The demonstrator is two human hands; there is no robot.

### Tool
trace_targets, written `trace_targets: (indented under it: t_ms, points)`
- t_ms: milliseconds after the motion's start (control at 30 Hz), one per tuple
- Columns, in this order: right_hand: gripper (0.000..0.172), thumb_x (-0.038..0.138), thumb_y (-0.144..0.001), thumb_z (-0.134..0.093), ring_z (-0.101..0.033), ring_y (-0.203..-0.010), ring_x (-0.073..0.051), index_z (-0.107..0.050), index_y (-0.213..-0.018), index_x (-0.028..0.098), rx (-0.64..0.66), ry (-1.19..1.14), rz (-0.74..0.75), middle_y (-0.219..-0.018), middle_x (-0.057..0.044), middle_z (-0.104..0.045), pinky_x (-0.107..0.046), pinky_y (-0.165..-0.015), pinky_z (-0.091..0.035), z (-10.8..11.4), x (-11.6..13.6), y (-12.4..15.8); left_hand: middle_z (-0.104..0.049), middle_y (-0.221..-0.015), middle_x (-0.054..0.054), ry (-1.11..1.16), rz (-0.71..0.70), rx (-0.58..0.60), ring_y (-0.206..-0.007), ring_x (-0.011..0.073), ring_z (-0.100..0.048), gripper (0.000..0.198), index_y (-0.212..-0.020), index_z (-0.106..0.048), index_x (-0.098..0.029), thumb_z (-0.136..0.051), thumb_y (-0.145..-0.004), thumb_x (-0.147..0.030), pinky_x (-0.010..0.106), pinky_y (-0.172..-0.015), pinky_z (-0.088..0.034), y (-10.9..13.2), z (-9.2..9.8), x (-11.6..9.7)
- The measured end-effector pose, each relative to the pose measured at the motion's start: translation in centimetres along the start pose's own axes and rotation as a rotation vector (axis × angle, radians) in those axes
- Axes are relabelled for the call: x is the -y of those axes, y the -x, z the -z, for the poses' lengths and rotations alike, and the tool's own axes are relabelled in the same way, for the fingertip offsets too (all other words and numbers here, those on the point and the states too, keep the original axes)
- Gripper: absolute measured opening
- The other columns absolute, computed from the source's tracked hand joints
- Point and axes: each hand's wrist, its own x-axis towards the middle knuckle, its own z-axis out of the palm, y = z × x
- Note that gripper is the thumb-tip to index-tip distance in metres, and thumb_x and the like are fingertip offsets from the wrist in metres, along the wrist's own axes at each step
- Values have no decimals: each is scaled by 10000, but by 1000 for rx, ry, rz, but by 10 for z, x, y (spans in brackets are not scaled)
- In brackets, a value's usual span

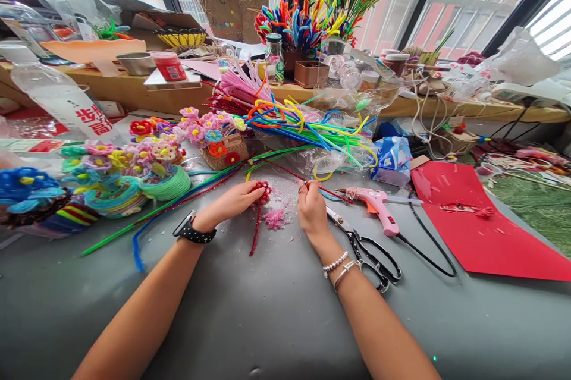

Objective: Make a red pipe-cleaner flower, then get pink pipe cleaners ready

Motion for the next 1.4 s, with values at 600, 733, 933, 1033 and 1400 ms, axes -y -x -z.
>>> trace_targets:
  t_ms: [600, 733, 933, 1033, 1400]
  points:
    - [209, 400, -771, -424, -514, -594, -117, -452, -751, 193, 35, -282, -26, -687, -1, -554, -230, -589, -394, 9, 5, 1, -612, -733, 38, 662, 55, -129, -682, 140, -564, 285, -762, -562, -138, -503, -695, -409, 250, -636, -433, 4, 6, -11]
    - [251, 431, -728, -486, -501, -603, -110, -484, -732, 180, 171, -448, -25, -697, -1, -539, -202, -514, -372, 11, 14, 4, -606, -695, 33, 844, 22, -168, -644, 119, -551, 277, -721, -584, -127, -562, -670, -399, 242, -644, -440, 8, 6, -16]
    - [401, 533, -744, -412, -453, -543, -96, -521, -693, 150, 436, -400, 55, -622, -1, -514, -203, -492, -349, 9, 28, 15, -578, -656, 21, 852, -52, -286, -630, 116, -530, 280, -688, -571, -123, -572, -667, -402, 241, -626, -438, 9, 1, -19]
    - [490, 607, -730, -350, -473, -578, -110, -522, -724, 148, 515, -360, 137, -633, -8, -523, -219, -536, -376, 10, 30, 17, -569, -631, 8, 813, -58, -295, -606, 107, -515, 277, -656, -564, -129, -572, -661, -406, 235, -614, -428, 9, 1, -20]
    - [472, 609, -731, -348, -467, -548, -103, -464, -624, 164, 552, -281, 180, -594, 8, -524, -206, -497, -321, 17, 39, 18, -537, -594, -3, 724, -71, -293, -581, 98, -492, 280, -620, -542, -131, -555, -676, -405, 220, -575, -408, 10, -1, -21]
